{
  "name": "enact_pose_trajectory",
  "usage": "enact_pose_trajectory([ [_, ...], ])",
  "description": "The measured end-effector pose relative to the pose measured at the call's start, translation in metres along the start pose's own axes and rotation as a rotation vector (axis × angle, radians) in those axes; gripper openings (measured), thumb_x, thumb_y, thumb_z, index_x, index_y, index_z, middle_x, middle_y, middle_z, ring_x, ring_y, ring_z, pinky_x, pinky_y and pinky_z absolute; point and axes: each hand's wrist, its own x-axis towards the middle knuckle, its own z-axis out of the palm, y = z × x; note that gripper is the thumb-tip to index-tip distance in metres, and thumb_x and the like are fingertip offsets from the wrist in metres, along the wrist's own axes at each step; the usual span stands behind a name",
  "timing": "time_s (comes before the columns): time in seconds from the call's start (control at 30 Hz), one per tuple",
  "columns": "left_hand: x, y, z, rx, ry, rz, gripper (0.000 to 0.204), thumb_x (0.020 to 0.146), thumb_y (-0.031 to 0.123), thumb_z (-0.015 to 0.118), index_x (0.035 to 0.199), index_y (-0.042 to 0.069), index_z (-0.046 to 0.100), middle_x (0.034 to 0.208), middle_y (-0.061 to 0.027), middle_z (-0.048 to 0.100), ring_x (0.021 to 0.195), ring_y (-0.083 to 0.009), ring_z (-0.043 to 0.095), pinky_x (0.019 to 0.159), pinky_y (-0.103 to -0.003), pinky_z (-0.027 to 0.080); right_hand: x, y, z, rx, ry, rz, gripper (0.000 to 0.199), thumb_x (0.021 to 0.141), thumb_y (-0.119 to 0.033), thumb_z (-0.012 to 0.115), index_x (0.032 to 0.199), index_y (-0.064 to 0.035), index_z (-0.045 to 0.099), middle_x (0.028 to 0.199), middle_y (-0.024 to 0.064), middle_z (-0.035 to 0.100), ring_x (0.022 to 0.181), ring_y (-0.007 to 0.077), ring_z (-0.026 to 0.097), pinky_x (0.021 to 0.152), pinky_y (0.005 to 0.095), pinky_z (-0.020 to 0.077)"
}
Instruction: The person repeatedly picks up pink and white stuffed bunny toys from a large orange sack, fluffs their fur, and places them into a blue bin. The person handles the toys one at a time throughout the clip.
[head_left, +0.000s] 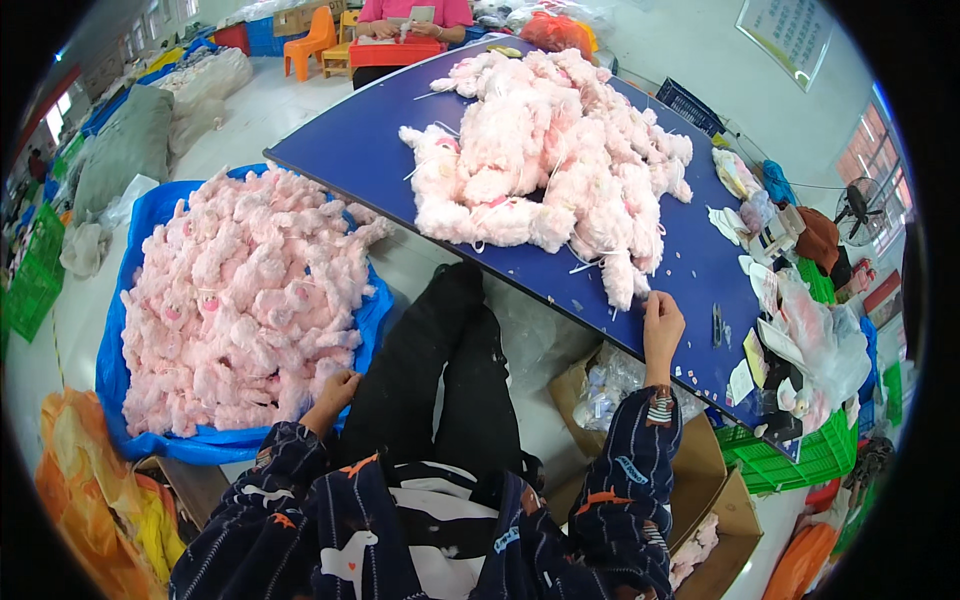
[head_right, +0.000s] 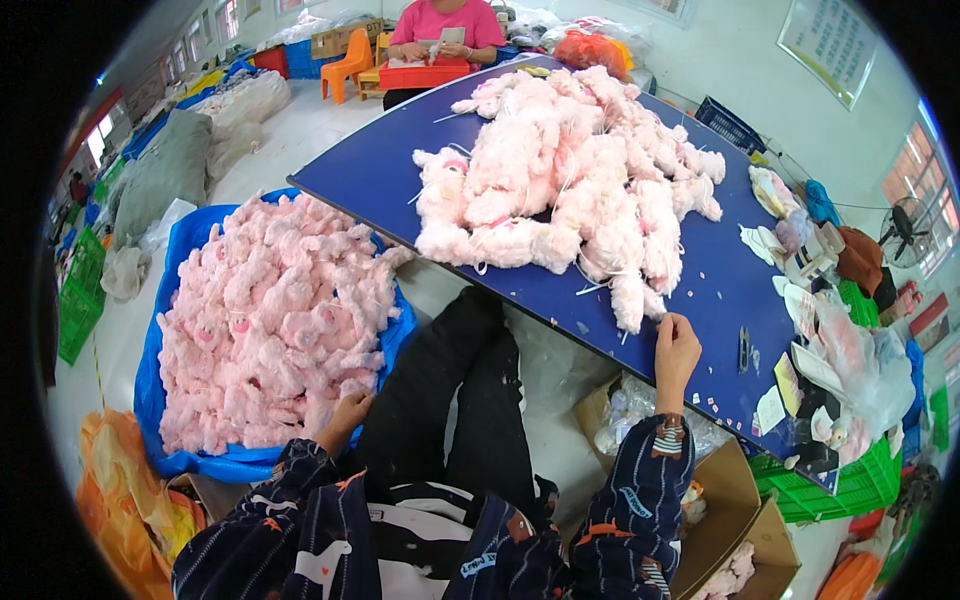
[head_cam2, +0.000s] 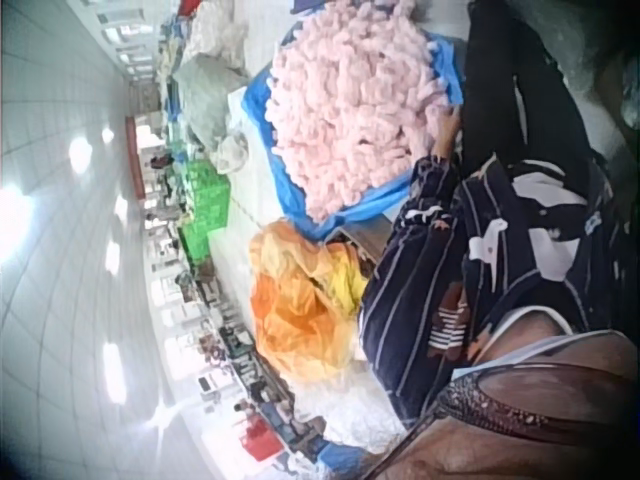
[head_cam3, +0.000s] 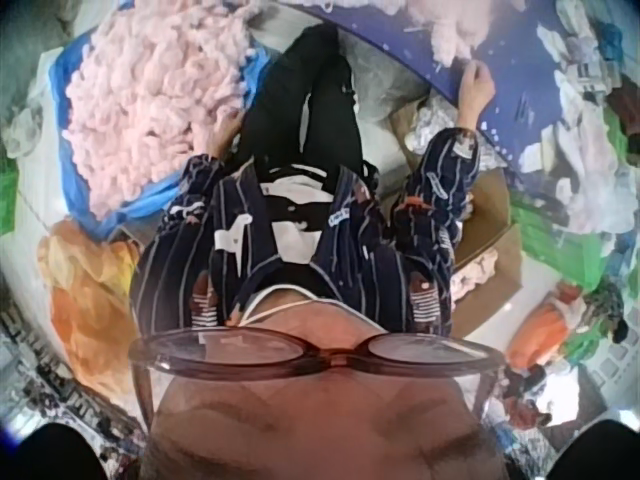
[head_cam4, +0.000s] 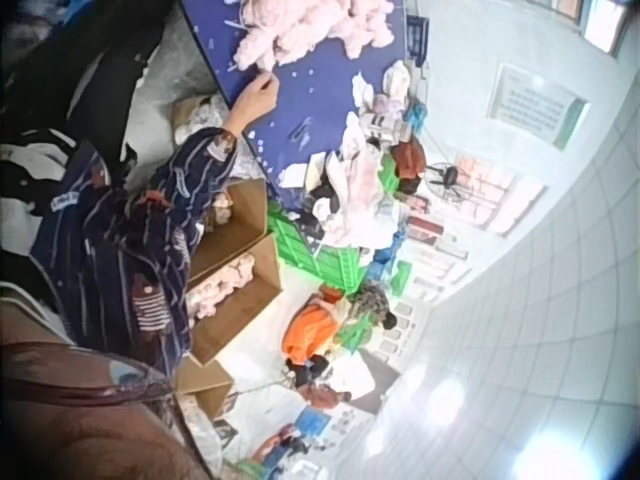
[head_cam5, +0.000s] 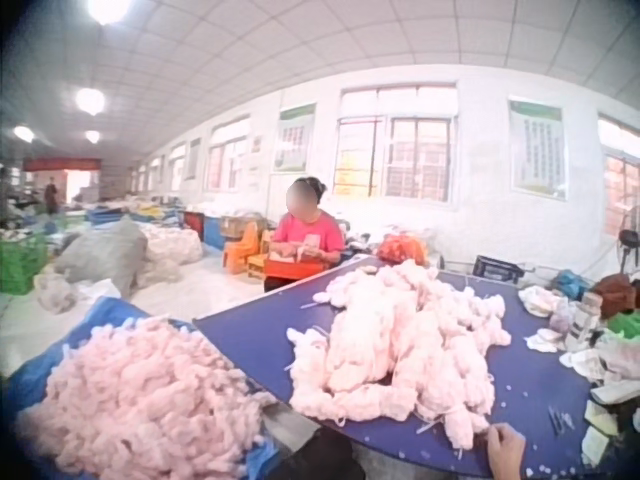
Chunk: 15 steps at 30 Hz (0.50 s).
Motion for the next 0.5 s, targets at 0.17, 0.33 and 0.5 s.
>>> enact_pose_trajectory([
  [0.17, 0.009, -0.017, 0.004, 0.046, 0.021, 0.105, 0.024, 0.082, 0.022, 0.051, 0.071, 0.002, 0.056, 0.059, -0.0020, 0.052, 0.055, -0.0103, 0.049, 0.050, -0.028, 0.039, -0.005, -0.005, 0.006, 0.031, 0.022, -0.022, 0.019, 0.082, -0.015, 0.052, 0.084, 0.0024, 0.059, 0.064, 0.0086, 0.060, 0.056, 0.0127, 0.056, 0.054, 0.0259, 0.0430],
  [0.33, 0.026, 0.026, -0.003, -0.012, 0.083, 0.234, 0.019, 0.081, 0.018, 0.053, 0.072, 0.001, 0.054, 0.061, -0.0020, 0.051, 0.058, -0.0097, 0.049, 0.052, -0.026, 0.038, -0.023, -0.041, 0.011, 0.104, 0.182, -0.143, 0.014, 0.082, -0.008, 0.053, 0.086, 0.0039, 0.059, 0.071, 0.0101, 0.061, 0.059, 0.0126, 0.056, 0.055, 0.0244, 0.0442],
  [0.5, 0.037, 0.155, 0.000, 0.009, 0.261, 0.676, 0.015, 0.075, 0.007, 0.060, 0.086, 0.001, 0.052, 0.075, -0.0089, 0.052, 0.068, -0.0162, 0.053, 0.061, -0.026, 0.042, -0.027, -0.117, 0.046, 0.083, -0.008, -0.465, 0.016, 0.075, -0.002, 0.058, 0.091, 0.0003, 0.059, 0.083, 0.0127, 0.059, 0.075, 0.0251, 0.058, 0.069, 0.0309, 0.0457],
])
